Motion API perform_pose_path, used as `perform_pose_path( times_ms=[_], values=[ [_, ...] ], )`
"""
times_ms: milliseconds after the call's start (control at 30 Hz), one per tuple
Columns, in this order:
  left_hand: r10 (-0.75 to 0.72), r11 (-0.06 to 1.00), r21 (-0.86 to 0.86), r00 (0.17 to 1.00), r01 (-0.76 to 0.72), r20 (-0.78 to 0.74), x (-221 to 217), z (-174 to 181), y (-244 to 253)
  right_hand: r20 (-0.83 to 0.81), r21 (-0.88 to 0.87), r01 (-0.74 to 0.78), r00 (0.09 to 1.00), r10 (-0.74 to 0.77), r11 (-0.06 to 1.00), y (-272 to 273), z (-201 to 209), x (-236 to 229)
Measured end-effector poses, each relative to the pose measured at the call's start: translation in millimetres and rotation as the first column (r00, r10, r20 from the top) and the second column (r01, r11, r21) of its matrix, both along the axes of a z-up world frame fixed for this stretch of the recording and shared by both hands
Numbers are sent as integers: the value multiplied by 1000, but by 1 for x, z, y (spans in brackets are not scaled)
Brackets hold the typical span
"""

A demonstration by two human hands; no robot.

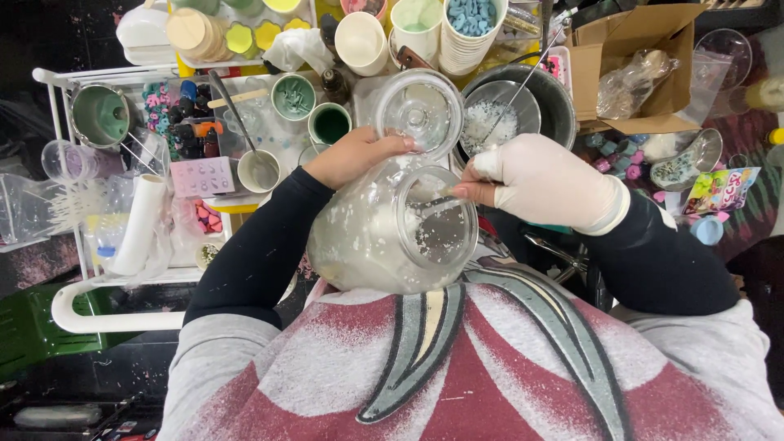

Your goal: Measuring white wax additive powder from a large jar into a melting pot using a spoon.

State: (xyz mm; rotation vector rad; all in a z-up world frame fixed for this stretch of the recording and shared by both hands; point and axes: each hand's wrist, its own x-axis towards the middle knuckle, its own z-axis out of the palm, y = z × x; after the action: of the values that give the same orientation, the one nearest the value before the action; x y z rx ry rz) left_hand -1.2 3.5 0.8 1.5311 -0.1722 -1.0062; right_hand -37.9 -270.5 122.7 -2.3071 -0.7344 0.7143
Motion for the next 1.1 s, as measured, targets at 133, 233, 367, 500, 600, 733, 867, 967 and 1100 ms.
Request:
perform_pose_path(
  times_ms=[133, 233, 367, 500, 600, 733, 867, 967, 1100],
  values=[
    [6, 1000, 2, 1000, -6, -9, 0, -3, -1, -141, -48, 49, 988, -56, 998, -2, 6, 2],
    [-9, 1000, -3, 999, 9, 41, 0, -1, -1, -138, -41, 85, 986, -90, 996, -6, 7, -3],
    [0, 1000, 16, 1000, -1, 13, -2, 2, -4, 156, 59, 24, 987, -33, 998, -9, 2, -15],
    [-14, 1000, -5, 999, 14, 47, -3, 3, -4, 249, 90, -1, 968, -21, 996, -13, -1, -17],
    [-5, 1000, -9, 999, 5, 35, -3, 0, -4, 188, 88, 26, 981, -42, 996, -12, 2, -16],
    [2, 1000, -13, 1000, -2, 10, -3, -4, -3, 179, 94, 26, 983, -43, 995, -12, -4, -18],
    [5, 1000, 3, 1000, -5, 2, -3, -4, -3, 167, 79, 23, 985, -36, 997, -13, -2, -17],
    [9, 1000, 6, 1000, -9, -2, -1, -6, -1, 112, 55, 52, 992, -58, 997, -12, -3, -15],
    [5, 999, -34, 1000, -5, -18, 0, -11, 0, 43, 35, 83, 996, -84, 996, -12, -2, -11]
  ],
)
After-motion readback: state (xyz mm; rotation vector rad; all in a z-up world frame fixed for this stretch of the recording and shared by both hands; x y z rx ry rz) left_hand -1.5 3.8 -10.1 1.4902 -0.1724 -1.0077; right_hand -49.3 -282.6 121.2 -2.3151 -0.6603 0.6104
